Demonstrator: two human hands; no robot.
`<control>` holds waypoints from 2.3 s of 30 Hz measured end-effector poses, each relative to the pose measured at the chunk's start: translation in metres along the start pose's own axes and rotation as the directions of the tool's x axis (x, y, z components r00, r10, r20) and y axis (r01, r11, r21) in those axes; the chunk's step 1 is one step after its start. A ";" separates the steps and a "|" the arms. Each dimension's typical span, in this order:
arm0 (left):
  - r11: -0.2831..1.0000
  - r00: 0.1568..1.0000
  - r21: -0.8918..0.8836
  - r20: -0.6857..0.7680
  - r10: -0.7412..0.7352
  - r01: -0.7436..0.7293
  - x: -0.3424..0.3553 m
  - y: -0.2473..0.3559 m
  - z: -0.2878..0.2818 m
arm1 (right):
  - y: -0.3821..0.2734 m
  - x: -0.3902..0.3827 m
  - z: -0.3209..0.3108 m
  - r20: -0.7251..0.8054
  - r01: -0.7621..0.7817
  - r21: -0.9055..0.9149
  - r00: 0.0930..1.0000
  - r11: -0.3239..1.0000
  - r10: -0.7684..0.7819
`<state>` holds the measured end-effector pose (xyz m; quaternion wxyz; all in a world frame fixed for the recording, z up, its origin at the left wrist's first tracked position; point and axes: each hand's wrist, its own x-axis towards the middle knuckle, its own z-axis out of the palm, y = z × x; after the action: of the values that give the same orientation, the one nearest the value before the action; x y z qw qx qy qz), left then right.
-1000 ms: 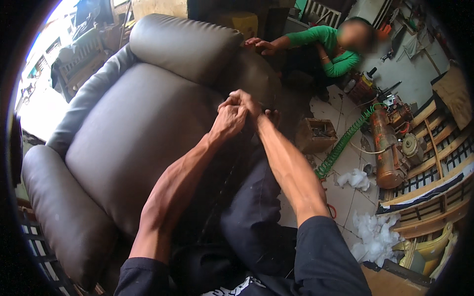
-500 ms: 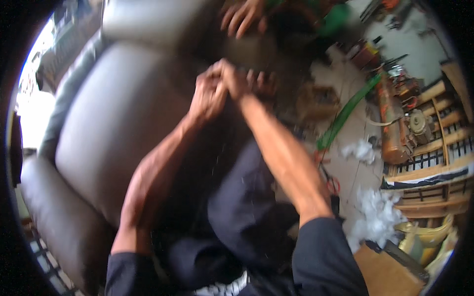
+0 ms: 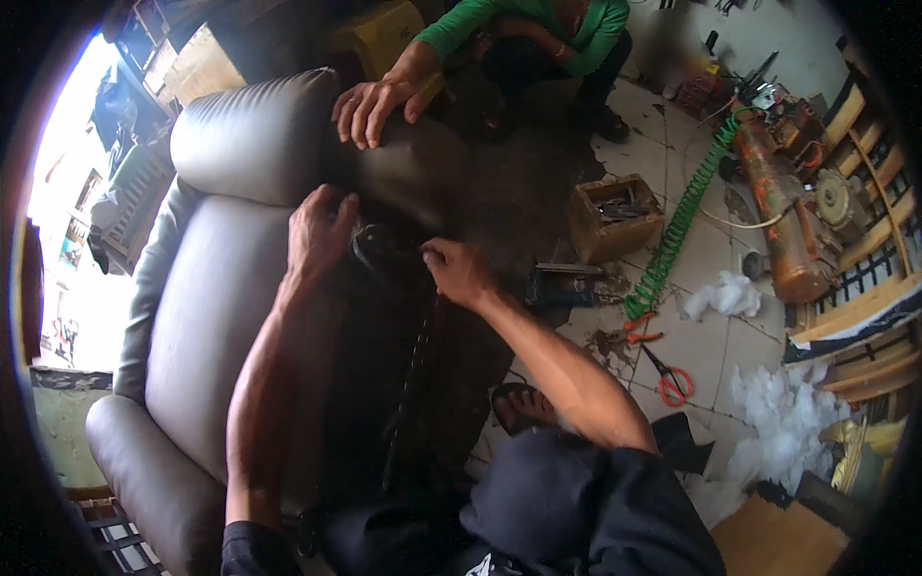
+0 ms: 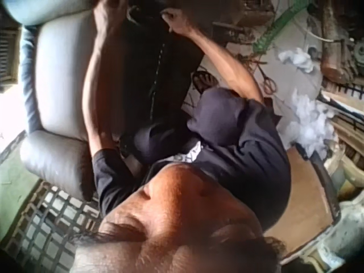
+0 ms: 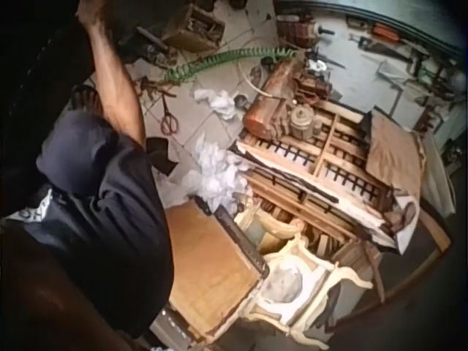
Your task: The person stuffs batting into the armrest of a chair, secures the leather fabric using a pneumatic stapler, and trims the excess material with a pair of scissors and a utility knife.
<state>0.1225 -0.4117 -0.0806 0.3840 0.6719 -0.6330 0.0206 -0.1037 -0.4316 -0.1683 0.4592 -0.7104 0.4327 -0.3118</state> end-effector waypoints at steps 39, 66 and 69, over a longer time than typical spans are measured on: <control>0.710 0.612 0.400 0.789 0.055 -0.579 0.048 -0.008 0.038 | 0.238 -0.072 -0.094 -0.027 -0.067 -0.859 0.996 0.508 0.086; 0.720 0.603 0.277 0.761 0.241 -0.637 0.051 0.011 0.037 | 0.028 0.076 0.075 0.088 0.080 -0.583 0.995 0.809 -0.035; 0.659 0.592 0.468 0.805 -0.042 -0.589 0.056 0.033 0.040 | 0.024 0.078 0.070 0.055 0.031 -0.565 0.998 0.825 0.000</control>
<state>0.0869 -0.4764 -0.0639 -0.2114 0.5895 -0.7786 0.0387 -0.0198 -0.4798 -0.2139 0.2370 -0.8260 0.4874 -0.1545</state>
